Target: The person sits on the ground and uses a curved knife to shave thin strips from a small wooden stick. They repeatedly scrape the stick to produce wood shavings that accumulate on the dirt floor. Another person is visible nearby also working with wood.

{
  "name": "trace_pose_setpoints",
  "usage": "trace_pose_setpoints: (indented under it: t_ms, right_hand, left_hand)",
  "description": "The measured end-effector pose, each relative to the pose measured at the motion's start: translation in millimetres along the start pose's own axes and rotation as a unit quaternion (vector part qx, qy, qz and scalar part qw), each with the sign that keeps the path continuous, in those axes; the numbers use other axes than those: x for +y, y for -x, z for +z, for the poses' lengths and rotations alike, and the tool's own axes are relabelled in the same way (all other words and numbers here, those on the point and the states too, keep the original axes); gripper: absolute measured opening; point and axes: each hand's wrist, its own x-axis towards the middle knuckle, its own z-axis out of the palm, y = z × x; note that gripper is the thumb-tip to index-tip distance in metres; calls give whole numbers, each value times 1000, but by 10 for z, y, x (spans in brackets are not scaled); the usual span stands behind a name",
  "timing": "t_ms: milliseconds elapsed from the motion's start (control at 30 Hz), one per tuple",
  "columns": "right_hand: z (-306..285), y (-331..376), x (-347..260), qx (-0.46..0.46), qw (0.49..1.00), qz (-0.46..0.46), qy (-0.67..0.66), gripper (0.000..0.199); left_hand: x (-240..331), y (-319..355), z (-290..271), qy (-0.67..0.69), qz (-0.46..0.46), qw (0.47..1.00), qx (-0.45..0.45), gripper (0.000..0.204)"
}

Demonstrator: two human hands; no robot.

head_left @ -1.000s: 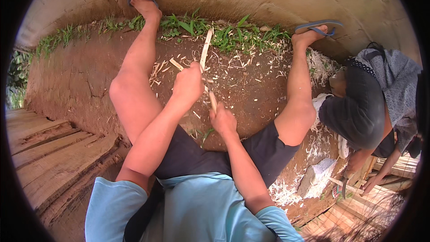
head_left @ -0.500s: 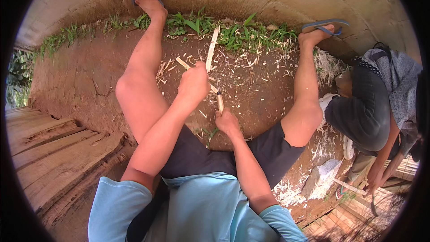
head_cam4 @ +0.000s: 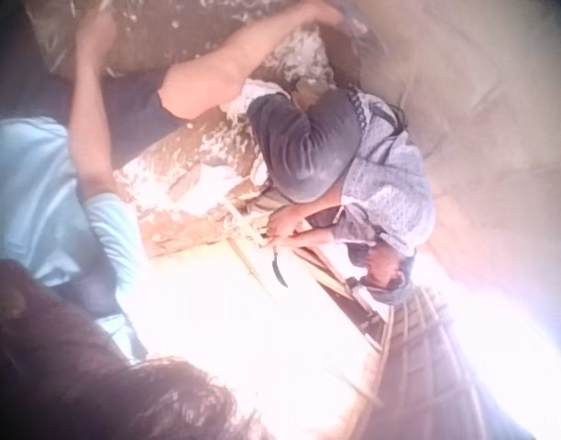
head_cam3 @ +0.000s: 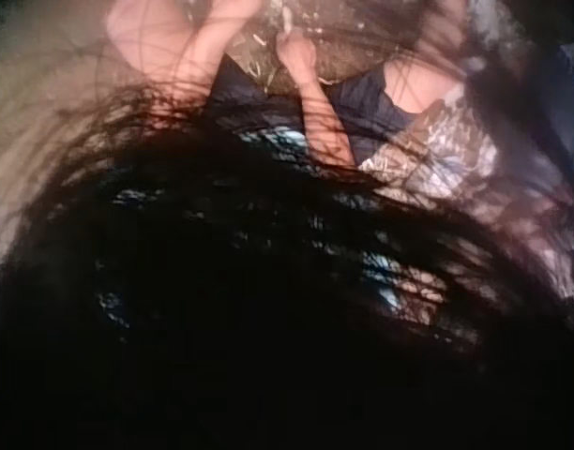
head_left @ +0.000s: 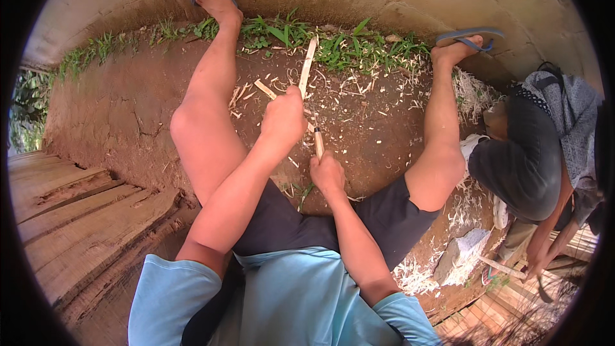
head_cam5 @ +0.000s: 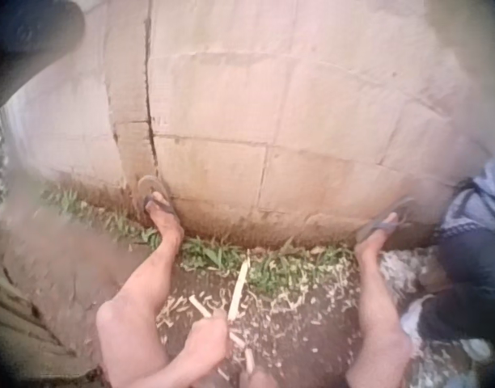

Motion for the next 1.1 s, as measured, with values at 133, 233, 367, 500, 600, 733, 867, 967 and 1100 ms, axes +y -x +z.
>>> trace_pose_setpoints:
  t_ms: [133, 233, 367, 500, 600, 733, 867, 967, 1100]
  right_hand:
    - [-664, 210, -518, 59, 966, -106, -227, 31]
    - [-841, 312, -520, 114, 920, -181, -328, 33]
    - [-282, -17, -88, -24, 1000, -16, -13, 37]
    - [-190, -14, -37, 9, 1000, -7, -5, 41]
    - [-529, 77, -295, 28, 999, -30, -15, 39]
    - [-690, 104, -404, 66, 995, -50, -55, 40]
    - [-323, -4, -43, 23, 998, -58, -24, 38]
    - [-249, -14, -27, -50, 998, 19, 23, 43]
    - [-256, -225, 32, -82, 992, 93, 36, 50]
  left_hand:
    - [-11, -5, -3, -3, 0, 1000, 1, 26]
    - [23, -12, -13, -1, -7, 1000, 3, 26]
    - [29, 7, -3, 7, 13, 1000, 8, 25]
    - [-21, -15, -9, 4, 15, 1000, 26, 24]
    - [-16, -15, 12, 11, 5, 1000, 18, 25]
    - [-35, 7, 10, 15, 7, 1000, 21, 25]
    - [-27, -10, 0, 12, 9, 1000, 16, 23]
    - [-29, -14, 13, 9, 1, 1000, 19, 23]
    - [-43, -28, 13, 9, 6, 1000, 17, 23]
